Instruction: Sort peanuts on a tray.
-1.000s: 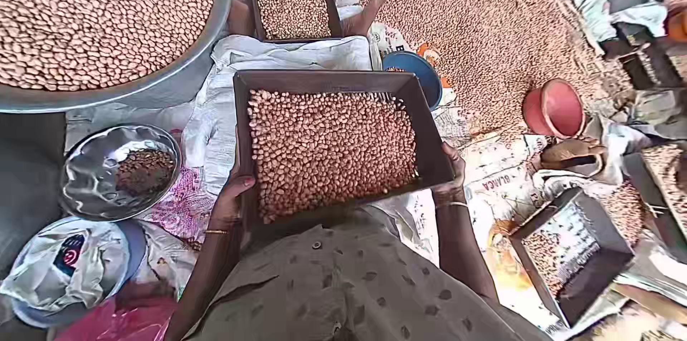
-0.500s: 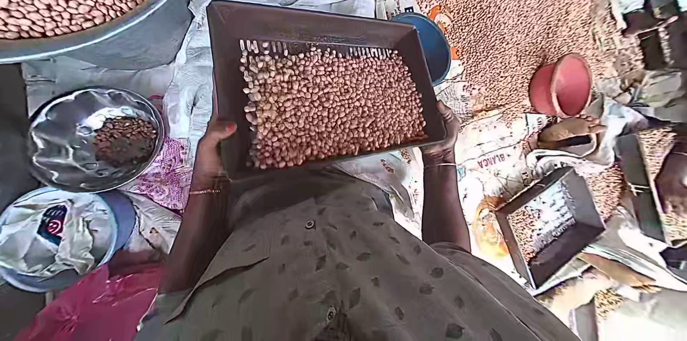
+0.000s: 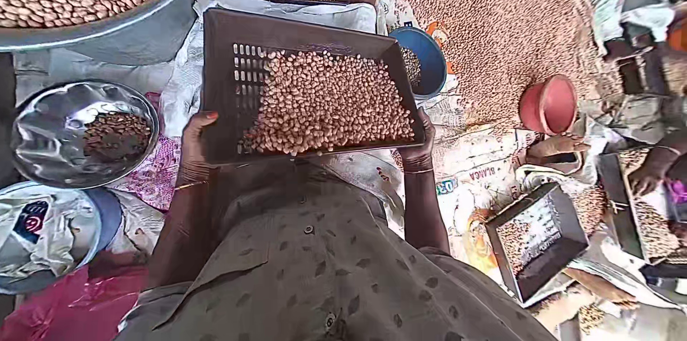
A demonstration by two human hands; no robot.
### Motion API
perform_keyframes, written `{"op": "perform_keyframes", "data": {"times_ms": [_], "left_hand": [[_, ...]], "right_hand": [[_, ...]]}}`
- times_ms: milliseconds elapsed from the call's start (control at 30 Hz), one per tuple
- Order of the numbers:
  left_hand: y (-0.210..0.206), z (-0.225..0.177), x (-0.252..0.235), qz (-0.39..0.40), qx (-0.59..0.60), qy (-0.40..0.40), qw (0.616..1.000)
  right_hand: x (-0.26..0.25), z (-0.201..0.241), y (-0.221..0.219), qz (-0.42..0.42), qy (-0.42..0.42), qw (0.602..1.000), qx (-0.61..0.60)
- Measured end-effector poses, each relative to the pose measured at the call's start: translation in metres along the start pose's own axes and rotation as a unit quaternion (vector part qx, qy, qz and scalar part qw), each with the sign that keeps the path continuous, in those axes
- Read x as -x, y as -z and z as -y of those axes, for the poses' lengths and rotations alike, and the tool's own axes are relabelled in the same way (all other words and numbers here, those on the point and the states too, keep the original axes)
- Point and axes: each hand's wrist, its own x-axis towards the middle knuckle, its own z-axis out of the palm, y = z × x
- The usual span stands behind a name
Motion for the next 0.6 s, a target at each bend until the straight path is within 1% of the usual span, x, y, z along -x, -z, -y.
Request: {"op": "perform_keyframes", "data": {"times_ms": [33,100,133,167,200,233,300,333,367,400,433,467,533,567,600], "left_hand": [[0.024,0.005,-0.002,-0.037,0.003,-0.007,0.999],[0.077,0.009,0.010,-0.065,-0.004,-0.008,0.998],[0.085,0.009,0.025,-0.077,-0.010,-0.009,0.997],[0.078,0.013,0.045,-0.078,-0.009,-0.018,0.997],[0.065,0.015,0.062,-0.048,0.003,-0.025,0.999],[0.050,0.015,0.069,0.016,0.032,-0.020,0.999],[0.013,0.009,0.055,0.122,0.061,0.012,0.991],[-0.001,0.004,0.040,0.151,0.041,0.020,0.987],[-0.010,0.001,0.023,0.119,0.037,0.031,0.992],[-0.010,0.002,0.008,0.064,0.042,0.041,0.996],[0.003,0.004,-0.003,0.027,0.056,0.036,0.997],[0.022,0.007,-0.008,0.007,0.086,0.022,0.996],[0.063,0.012,0.003,0.021,0.116,-0.023,0.993],[0.076,0.014,0.019,0.024,0.104,-0.040,0.994],[0.078,0.016,0.034,0.018,0.083,-0.041,0.996]], "right_hand": [[0.013,-0.012,-0.017,-0.044,-0.007,0.999,0.021],[0.053,-0.035,-0.044,-0.122,-0.008,0.992,0.041],[0.072,-0.037,-0.045,-0.136,-0.003,0.990,0.030],[0.085,-0.028,-0.037,-0.141,0.007,0.990,0.014],[0.088,-0.018,-0.025,-0.133,0.021,0.991,0.002],[0.082,-0.007,-0.013,-0.108,0.035,0.993,-0.015],[0.050,0.015,0.007,-0.044,0.046,0.997,-0.037],[0.029,0.021,0.012,-0.015,0.041,0.998,-0.047],[0.009,0.024,0.012,-0.005,0.027,0.998,-0.054],[-0.005,0.022,0.004,-0.013,0.020,0.999,-0.043],[-0.007,0.013,-0.010,-0.039,0.020,0.999,-0.015],[0.001,0.001,-0.029,-0.075,0.024,0.997,0.014],[0.041,-0.022,-0.054,-0.104,0.015,0.993,0.046],[0.064,-0.028,-0.056,-0.112,0.008,0.993,0.035],[0.081,-0.025,-0.050,-0.115,0.009,0.993,0.017]]}}
